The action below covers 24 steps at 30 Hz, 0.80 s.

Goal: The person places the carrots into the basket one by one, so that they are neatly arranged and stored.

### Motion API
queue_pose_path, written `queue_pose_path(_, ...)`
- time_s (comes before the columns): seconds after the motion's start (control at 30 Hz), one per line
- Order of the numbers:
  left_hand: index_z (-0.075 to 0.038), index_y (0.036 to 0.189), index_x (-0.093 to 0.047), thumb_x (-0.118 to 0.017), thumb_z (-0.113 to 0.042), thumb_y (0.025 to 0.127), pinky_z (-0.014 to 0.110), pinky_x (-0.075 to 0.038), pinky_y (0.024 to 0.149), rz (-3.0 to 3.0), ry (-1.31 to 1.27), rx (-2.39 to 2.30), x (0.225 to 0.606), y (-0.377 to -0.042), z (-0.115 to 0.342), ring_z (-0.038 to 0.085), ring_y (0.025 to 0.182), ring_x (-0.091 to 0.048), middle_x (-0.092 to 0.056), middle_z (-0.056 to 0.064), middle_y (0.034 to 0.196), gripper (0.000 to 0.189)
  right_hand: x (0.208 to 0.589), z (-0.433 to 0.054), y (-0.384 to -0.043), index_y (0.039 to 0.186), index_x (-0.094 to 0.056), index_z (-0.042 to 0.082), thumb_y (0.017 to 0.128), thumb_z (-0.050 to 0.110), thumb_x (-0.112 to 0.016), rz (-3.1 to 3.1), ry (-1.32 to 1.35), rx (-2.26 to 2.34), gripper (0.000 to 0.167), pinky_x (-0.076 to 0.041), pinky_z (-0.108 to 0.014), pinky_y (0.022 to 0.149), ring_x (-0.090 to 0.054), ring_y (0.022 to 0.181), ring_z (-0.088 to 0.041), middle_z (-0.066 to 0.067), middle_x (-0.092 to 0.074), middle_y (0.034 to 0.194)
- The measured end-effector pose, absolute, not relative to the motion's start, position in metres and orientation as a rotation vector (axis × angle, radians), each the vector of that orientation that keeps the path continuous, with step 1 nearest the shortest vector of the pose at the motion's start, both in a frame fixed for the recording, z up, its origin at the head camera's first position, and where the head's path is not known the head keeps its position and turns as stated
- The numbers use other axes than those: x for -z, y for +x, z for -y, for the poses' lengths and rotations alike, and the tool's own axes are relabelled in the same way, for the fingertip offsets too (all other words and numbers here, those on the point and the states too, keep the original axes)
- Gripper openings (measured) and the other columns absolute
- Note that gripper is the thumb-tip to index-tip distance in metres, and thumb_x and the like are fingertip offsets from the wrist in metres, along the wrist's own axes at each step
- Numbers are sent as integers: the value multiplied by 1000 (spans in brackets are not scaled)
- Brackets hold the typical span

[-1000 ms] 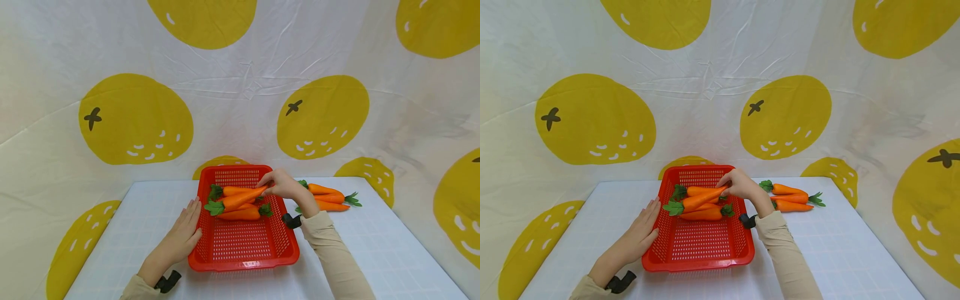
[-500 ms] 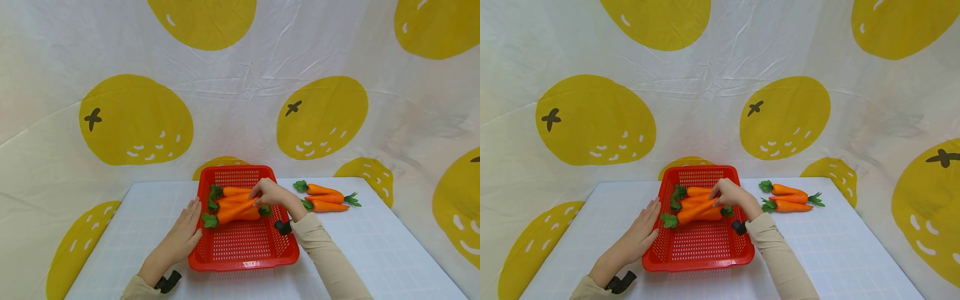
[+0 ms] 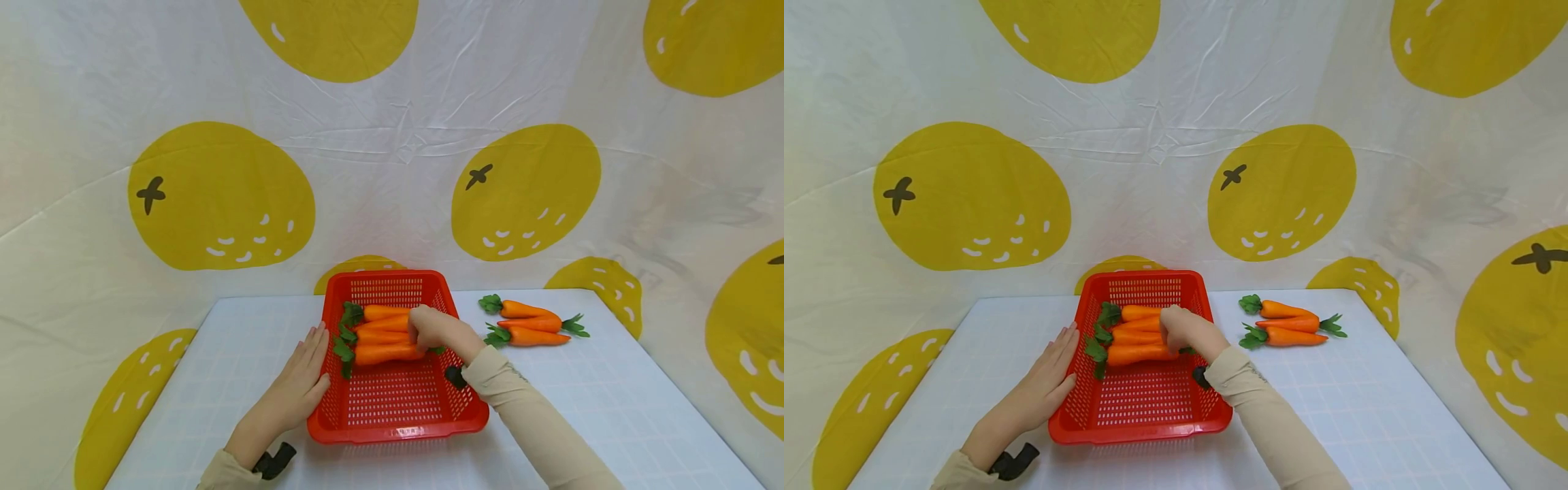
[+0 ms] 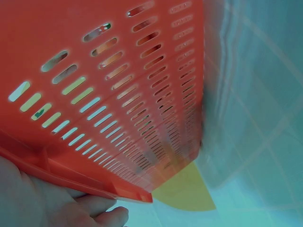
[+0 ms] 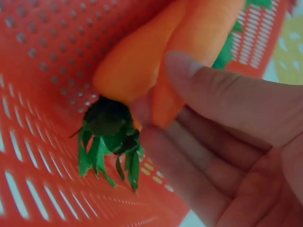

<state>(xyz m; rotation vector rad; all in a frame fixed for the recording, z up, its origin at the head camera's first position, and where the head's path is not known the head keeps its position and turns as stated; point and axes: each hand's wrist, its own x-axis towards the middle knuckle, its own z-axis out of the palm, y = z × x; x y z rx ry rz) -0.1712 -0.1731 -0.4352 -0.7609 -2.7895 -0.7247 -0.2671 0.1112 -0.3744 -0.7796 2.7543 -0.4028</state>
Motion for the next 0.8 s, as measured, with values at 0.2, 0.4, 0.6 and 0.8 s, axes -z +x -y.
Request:
queue_pose_path(0.2, 8, 155, -14, -50, -10, 96, 60, -13, 117, 2789, -759, 732, 434, -171, 173, 36, 150, -8, -10, 21, 163, 71, 384, -97, -262, 63, -61, 14, 69, 3, -85, -2835, -716, 27, 27, -43, -29, 52, -47, 61, -15, 3, -53, 68)
queue_pose_path(0.4, 8, 155, -15, -50, -10, 96, 60, -13, 117, 2782, -767, 727, 435, -172, 173, 38, 150, -10, -10, 22, 163, 71, 396, -90, -256, 67, -58, 15, 77, 7, -81, -2899, -770, -260, 27, -51, -32, 55, -51, 62, -15, 0, -54, 74)
queue_pose_path(0.6, 9, 155, -15, -49, -10, 96, 60, -13, 117, 2775, -777, 721, 438, -172, 173, 40, 150, -10, -9, 21, 163, 70, 404, -88, -249, 85, -68, 15, 90, 23, -72, -2947, -779, -424, 10, -57, -33, 65, -62, 66, -17, 1, -65, 78)
queue_pose_path(0.8, 9, 155, -15, -49, -10, 96, 61, -13, 116, 2776, -770, 714, 438, -172, 173, 39, 150, -9, -10, 21, 164, 71, 407, -88, -246, 94, -72, 16, 90, 32, -72, -2925, -762, -449, 16, -58, -30, 70, -63, 66, -15, 1, -67, 78)
